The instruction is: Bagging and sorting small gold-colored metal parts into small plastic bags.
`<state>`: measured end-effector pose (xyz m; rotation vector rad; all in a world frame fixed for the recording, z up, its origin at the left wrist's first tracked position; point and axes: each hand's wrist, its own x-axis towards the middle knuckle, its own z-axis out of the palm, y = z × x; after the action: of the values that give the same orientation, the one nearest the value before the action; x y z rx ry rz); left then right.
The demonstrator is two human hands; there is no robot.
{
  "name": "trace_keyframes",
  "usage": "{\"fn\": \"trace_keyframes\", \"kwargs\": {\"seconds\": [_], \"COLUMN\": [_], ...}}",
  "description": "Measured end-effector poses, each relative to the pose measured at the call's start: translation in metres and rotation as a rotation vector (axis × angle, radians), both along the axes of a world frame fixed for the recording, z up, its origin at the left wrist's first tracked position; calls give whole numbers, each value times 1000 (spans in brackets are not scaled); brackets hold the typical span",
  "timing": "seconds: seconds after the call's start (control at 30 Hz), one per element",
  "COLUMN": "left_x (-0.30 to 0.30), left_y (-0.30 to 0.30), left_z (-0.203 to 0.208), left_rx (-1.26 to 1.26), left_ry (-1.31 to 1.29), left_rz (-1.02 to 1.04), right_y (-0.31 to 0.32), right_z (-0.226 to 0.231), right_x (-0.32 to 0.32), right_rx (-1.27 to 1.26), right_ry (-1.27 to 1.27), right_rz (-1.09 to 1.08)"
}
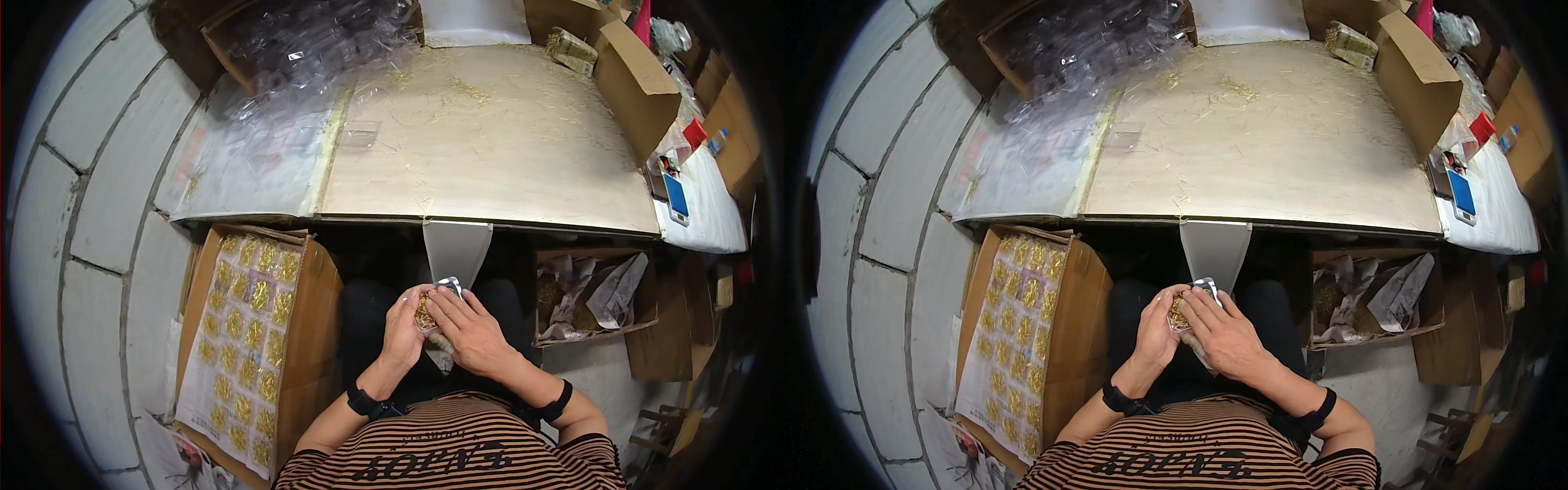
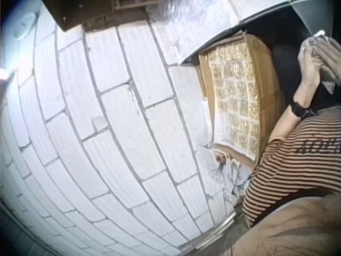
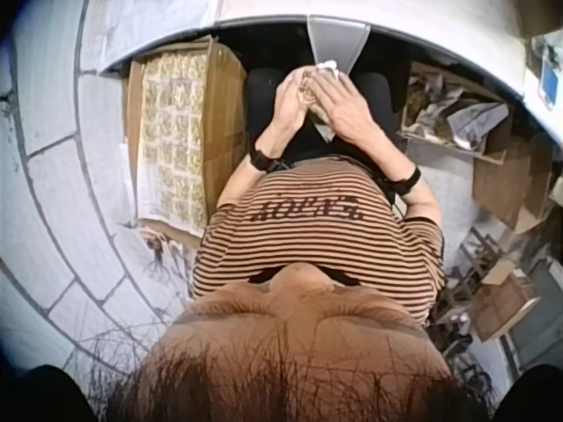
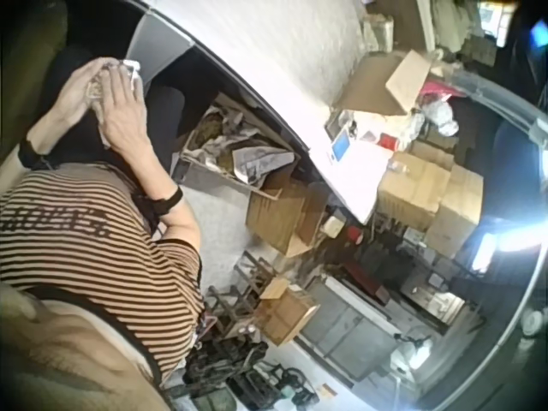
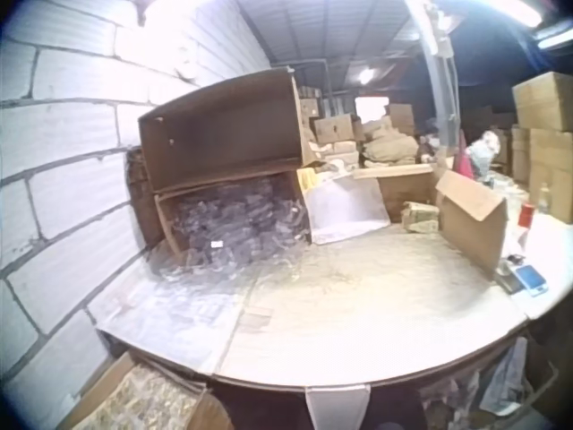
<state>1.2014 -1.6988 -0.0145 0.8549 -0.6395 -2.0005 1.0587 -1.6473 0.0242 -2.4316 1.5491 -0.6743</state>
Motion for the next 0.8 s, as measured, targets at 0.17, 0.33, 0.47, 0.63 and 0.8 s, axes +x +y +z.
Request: {"fn": "trace_keyframes", "kwargs": {"seconds": [0.17,0.33,0.47,0.63,0.8], "left_x": [0,2,2,8,10], "left_y": [4,1,0,2,0], "left_z": [-3,6,3,0,-2], "left_rx": [-42,-27,-57,-39,20], "left_ry": [-45,11,21,39,15], "left_rz": [9,1,9,-24,-8], "right_y": [-3,-8,-7,-12,-9], "right_z": [-1,3,8,8,5], "right_x": [1,1,2,-7,-7], "right_rx": [-4,-14,-29,29,-74], "right_ry": [-55,-187,-159,-121,-265], "right_rz": [2,28,39,147,-6]}}
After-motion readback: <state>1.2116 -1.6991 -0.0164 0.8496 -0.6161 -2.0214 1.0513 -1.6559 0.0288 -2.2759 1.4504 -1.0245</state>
